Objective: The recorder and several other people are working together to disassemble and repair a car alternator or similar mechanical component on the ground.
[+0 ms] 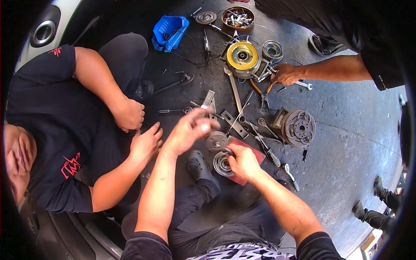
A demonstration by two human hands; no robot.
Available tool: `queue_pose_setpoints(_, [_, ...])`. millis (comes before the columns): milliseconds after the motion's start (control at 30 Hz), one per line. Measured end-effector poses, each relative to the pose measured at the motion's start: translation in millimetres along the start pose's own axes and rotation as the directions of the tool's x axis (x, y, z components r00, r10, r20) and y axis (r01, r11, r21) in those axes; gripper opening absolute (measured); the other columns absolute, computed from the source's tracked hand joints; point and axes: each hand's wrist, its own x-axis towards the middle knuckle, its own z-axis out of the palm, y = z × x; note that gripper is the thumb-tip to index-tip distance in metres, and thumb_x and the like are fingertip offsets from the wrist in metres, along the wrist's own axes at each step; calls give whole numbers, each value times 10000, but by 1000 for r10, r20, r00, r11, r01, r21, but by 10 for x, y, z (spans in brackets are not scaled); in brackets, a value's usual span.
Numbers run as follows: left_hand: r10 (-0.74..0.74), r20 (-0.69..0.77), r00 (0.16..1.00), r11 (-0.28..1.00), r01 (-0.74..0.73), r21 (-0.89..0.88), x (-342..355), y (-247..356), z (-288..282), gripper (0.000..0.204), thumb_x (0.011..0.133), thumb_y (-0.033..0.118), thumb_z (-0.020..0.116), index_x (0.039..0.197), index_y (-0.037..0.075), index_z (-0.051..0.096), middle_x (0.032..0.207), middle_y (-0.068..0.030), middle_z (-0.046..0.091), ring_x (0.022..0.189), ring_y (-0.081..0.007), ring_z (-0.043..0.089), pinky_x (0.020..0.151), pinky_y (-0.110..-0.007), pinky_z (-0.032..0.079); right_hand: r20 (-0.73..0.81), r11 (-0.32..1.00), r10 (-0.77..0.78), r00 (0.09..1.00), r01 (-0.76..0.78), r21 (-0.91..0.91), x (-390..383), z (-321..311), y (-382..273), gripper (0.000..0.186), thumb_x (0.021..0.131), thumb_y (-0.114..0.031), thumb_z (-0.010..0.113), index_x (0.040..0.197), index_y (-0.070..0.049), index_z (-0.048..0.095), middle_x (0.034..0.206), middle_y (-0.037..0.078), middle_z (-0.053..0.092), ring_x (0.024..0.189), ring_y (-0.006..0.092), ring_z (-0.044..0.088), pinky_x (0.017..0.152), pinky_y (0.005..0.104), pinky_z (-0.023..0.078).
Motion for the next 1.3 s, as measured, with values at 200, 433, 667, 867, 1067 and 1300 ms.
queue_pose_setpoints(200, [9,-682,731,934,237,267,678,48,-596,891,954,216,635,1556,-56,38,1212,-154,675,996,-213,675,810,-326,553,-65,925,337,939,-343,-165,-474,-193,681,269,872,-227,588,1087,-100,687,981,211,701,961,411,664,857,497,523])
queue_pose_setpoints(433, [-21,-438,899,881,224,417,548,-533,40,417,1003,399,570,1227,49,615,987,-34,690,777,-98,614,645,-259,509,-174,913,377,910,-396,-96,-789,-273,801,333,855,-200,628,1123,-2,642,956,278,679,921,454,658,813,520,522])
queue_pose_setpoints(667, [-494,-332,804,811,288,-510,-299,-1143,1113,360,1015,416,525,1279,171,538,902,6,580,568,-119,534,546,-290,471,-87,998,-45,995,41,-43,-519,-143,616,244,921,-277,615,886,-47,687,882,212,661,879,414,642,752,501,519])
queue_pose_setpoints(867, [-538,-82,839,564,286,-775,-998,-650,904,500,1038,517,371,1304,125,530,831,12,520,530,-62,385,474,-230,337,-252,876,1,968,-123,-467,533,-355,968,199,882,-157,605,1062,-75,623,1067,188,623,979,407,649,797,504,557])
queue_pose_setpoints(1067, [-539,25,842,498,343,-797,-1630,4,894,761,1007,649,302,1462,53,425,769,-33,557,437,-57,341,424,-231,325,-360,831,-44,932,-166,-530,1407,-339,959,206,942,-98,498,1123,-78,596,1143,186,564,991,387,663,809,500,571])
queue_pose_setpoints(1300, [-379,106,919,447,282,-849,-1758,52,816,776,1004,656,293,1483,55,402,881,-121,650,440,-85,348,442,-252,325,-291,784,-98,952,-107,-611,1514,-348,999,253,967,-153,464,1161,-58,595,1116,214,602,975,384,677,790,499,561])
